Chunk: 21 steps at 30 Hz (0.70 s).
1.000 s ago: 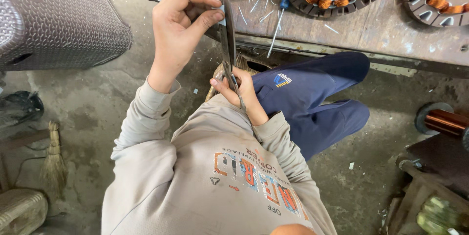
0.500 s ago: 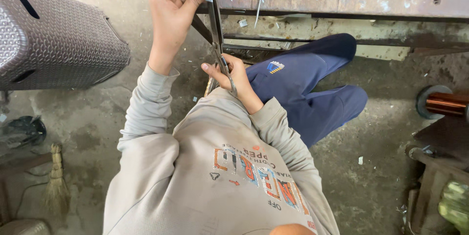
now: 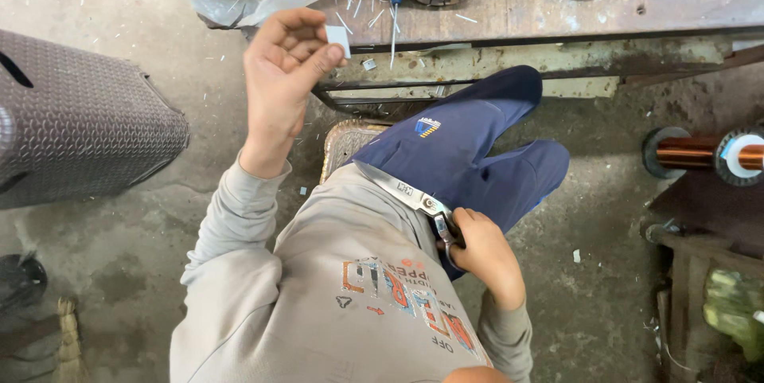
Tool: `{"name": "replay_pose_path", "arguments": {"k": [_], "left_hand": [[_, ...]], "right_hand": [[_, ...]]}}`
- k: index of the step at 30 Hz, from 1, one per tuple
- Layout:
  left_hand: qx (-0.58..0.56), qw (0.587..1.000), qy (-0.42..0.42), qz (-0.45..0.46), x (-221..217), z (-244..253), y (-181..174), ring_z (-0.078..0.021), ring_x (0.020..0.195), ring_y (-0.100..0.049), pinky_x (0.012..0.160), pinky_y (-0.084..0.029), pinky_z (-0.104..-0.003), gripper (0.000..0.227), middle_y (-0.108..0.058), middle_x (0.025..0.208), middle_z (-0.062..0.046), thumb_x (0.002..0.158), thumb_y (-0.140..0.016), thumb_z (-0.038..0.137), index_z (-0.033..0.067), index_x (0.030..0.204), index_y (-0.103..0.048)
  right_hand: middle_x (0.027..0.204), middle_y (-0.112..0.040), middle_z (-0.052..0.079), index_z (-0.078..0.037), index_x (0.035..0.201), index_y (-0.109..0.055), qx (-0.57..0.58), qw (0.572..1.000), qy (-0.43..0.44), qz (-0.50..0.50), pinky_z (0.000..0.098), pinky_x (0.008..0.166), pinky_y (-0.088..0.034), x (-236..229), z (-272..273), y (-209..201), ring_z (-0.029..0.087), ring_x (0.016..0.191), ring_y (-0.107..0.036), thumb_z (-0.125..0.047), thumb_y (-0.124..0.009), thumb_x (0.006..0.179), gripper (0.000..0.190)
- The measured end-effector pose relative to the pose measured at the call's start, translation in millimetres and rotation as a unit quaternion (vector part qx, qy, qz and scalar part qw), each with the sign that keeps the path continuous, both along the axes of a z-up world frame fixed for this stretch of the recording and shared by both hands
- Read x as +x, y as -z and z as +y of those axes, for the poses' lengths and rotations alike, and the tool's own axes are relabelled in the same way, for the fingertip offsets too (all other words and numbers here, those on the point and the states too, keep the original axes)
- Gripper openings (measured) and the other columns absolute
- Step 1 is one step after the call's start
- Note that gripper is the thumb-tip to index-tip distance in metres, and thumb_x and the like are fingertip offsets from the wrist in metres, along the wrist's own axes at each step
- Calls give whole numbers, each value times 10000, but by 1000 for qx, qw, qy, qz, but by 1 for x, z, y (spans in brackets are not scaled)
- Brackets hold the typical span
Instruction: The person cuts small white plastic strips using shears and inserts them into slots on circular copper-wound stator components. The person repeats this process for multiple stator units on a metal workbench.
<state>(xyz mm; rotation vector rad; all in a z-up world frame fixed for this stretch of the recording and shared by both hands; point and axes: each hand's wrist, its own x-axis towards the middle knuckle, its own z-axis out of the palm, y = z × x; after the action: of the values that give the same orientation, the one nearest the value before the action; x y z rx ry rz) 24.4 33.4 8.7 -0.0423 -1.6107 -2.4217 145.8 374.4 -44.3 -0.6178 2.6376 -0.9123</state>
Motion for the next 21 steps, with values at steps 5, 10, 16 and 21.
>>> {"name": "replay_pose_path", "arguments": {"k": [5, 10, 16, 21], "left_hand": [[19, 993, 101, -56, 2, 48, 15, -137, 963, -684, 877, -578, -267, 238, -710, 1054, -92, 954, -754, -61, -53, 1170, -655], [53, 981, 179, -57, 17, 81, 18, -105, 972, -670, 864, -569, -245, 216, -691, 1056, -51, 968, -750, -25, -31, 1162, -655], [54, 976, 199, -69, 21, 87, 7, -119, 1023, -683, 917, -582, -260, 224, -699, 1094, -62, 960, -734, -26, -40, 1175, -673], [-22, 980, 198, -25, 16, 91, 5, -147, 1024, -708, 914, -609, -278, 155, -704, 1129, -91, 952, -742, -28, -52, 1104, -724]], "right_hand": [[896, -679, 165, 0, 956, -680, 19, 1000, 10, 10, 419, 683, -517, -11, -12, -38, 360, 801, -648, -124, -845, 710, 321], [989, -714, 98, 29, 1059, -679, -258, 936, 218, 98, 256, 772, -550, -58, -62, -74, 134, 855, -705, -13, -755, 954, 136], [972, -715, 97, 63, 1098, -682, -459, 835, 302, -40, 256, 767, -554, -81, -86, -83, 135, 838, -688, 24, -689, 986, 119], [999, -704, 120, 68, 1102, -663, -552, 771, 315, -41, 287, 797, -568, -79, -80, -71, 154, 867, -681, 47, -687, 971, 135]]}}
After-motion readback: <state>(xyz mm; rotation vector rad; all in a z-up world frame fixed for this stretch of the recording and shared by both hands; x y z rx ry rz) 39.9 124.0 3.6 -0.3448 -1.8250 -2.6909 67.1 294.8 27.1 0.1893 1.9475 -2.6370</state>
